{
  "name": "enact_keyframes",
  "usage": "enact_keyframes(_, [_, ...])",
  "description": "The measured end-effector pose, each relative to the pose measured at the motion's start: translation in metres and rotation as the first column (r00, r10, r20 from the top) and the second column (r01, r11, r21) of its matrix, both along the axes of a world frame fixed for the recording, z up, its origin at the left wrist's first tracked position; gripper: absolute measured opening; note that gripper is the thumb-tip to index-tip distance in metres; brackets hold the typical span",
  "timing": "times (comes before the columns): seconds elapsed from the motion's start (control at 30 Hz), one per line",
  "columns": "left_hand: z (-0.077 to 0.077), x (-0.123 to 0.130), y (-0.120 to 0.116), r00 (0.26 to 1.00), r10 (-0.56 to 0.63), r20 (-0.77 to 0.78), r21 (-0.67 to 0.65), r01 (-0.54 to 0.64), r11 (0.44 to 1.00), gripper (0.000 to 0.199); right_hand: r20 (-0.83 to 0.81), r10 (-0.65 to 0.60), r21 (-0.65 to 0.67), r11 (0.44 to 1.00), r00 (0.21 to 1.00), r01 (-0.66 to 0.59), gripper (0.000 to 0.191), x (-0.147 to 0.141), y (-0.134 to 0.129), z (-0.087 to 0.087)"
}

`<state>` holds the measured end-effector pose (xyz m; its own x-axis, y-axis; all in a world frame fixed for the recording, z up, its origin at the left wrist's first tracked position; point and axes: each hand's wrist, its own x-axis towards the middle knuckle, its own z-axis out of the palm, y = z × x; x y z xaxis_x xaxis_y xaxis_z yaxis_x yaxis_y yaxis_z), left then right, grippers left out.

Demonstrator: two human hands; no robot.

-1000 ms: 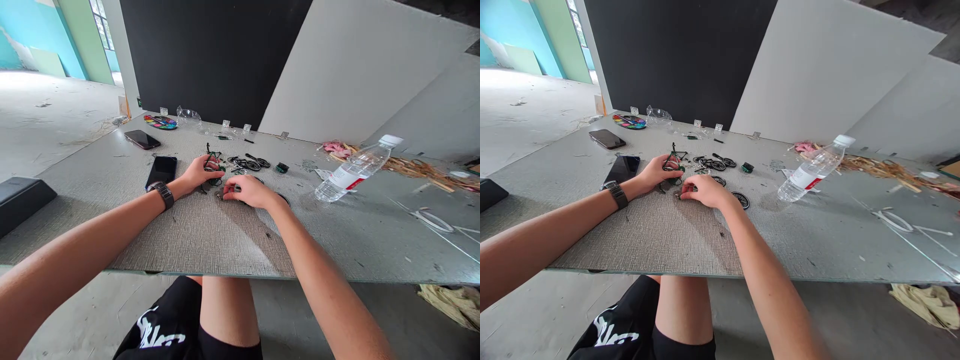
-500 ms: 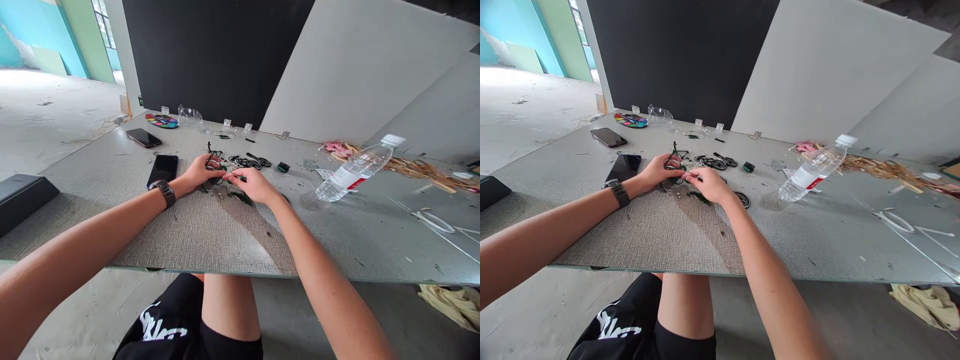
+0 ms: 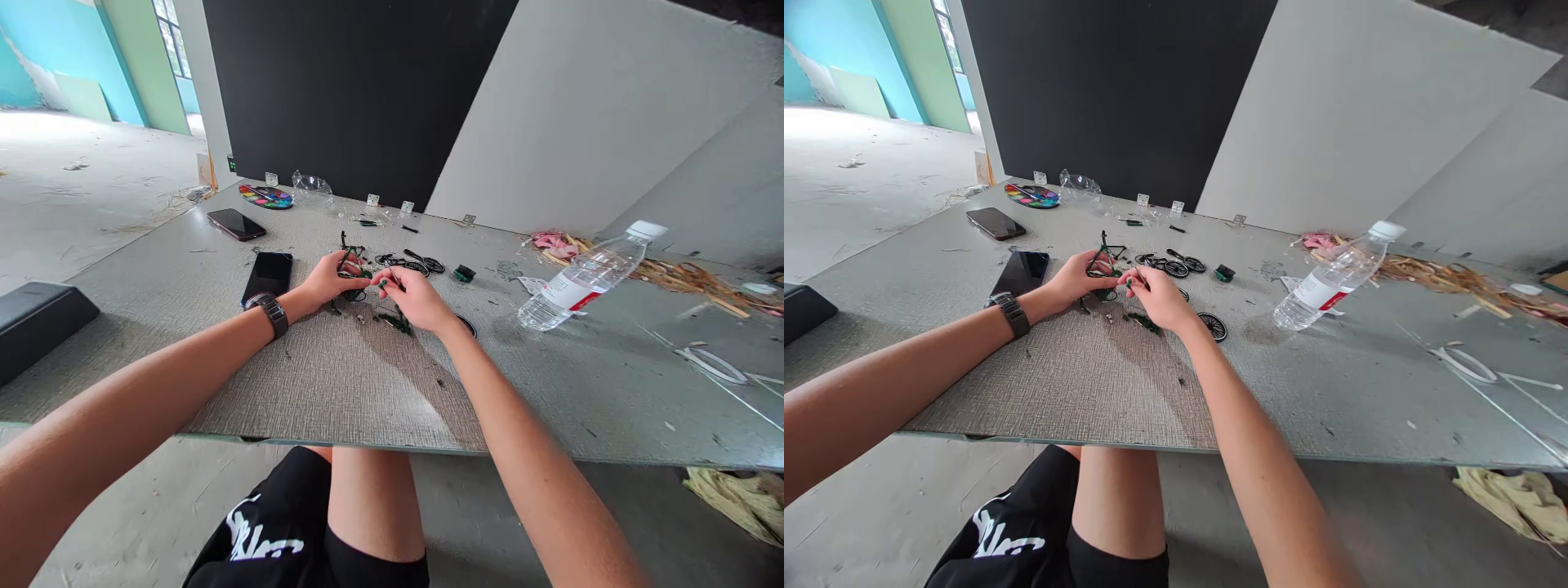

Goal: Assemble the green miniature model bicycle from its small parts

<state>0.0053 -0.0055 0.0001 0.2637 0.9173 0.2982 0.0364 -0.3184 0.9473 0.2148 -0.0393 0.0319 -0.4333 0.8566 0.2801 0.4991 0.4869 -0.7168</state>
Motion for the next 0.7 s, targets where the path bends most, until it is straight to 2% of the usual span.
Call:
enact_keyframes(0.2, [-0.0016, 0.0005, 0.0016, 0.999, 0.016, -0.035, 0.006, -0.016, 1.0, 0.043, -0.04, -0.095, 0.085, 0.992, 0.995, 0.099, 0.031, 0.0008, 0.0031, 0.0005])
enact_keyframes(0.4, [-0.0014, 0.0005, 0.0022, 0.999, 0.025, -0.047, 0.017, -0.024, 1.0, 0.045, -0.103, -0.172, 0.096, 0.979, 0.98, 0.182, 0.024, 0.0006, 0.0076, -0.0071])
enact_keyframes(0.7, [-0.0014, 0.0007, 0.0023, 0.99, 0.049, -0.135, 0.136, -0.03, 0.99, 0.045, -0.14, -0.193, 0.058, 0.978, 0.971, 0.203, 0.015, -0.0069, 0.0036, -0.0073])
